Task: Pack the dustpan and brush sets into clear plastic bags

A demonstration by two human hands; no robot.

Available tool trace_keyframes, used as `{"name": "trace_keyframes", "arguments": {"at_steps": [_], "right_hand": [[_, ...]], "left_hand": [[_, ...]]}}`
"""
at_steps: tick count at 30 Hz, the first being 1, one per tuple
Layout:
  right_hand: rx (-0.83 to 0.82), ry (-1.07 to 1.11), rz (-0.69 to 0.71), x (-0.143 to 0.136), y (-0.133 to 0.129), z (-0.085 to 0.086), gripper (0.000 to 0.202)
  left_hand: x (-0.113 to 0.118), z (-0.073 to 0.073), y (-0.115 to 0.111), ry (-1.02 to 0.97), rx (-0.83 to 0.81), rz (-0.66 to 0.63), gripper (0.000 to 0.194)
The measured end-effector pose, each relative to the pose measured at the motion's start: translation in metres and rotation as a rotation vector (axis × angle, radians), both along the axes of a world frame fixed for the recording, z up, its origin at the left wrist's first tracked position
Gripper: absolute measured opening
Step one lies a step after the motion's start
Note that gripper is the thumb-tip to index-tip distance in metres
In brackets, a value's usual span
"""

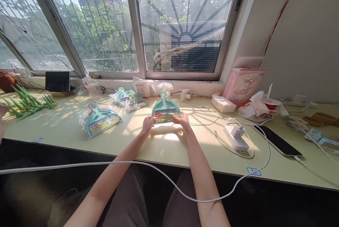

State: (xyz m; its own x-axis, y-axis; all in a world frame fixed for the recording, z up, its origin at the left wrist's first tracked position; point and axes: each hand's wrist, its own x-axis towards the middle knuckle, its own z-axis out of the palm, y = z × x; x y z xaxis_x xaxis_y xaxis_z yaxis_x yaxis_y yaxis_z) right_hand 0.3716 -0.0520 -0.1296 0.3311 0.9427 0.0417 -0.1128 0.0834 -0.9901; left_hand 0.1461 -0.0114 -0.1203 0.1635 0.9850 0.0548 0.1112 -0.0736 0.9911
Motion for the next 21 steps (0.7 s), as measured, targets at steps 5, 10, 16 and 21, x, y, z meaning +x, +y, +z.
{"name": "trace_keyframes", "arguments": {"at_steps": [5,10,16,21], "right_hand": [[0.043,-0.105,0.39,-0.025,-0.019,0.008,0.052],[-0.034,-0.09,0.373,-0.037,-0.019,0.005,0.035],[-0.047,-0.059,0.354,-0.04,-0.013,0.003,0.021],[-0.049,-0.111,0.332,-0.04,-0.017,0.006,0.016]], "left_hand": [[-0.097,0.001,-0.029,-0.082,0.061,0.197,0.038],[-0.213,0.006,-0.038,-0.06,0.133,0.641,0.03],[-0.274,-0.006,-0.033,0.668,0.119,0.981,0.024],[-0.265,-0.015,-0.04,0.87,0.176,1.035,0.059]]}}
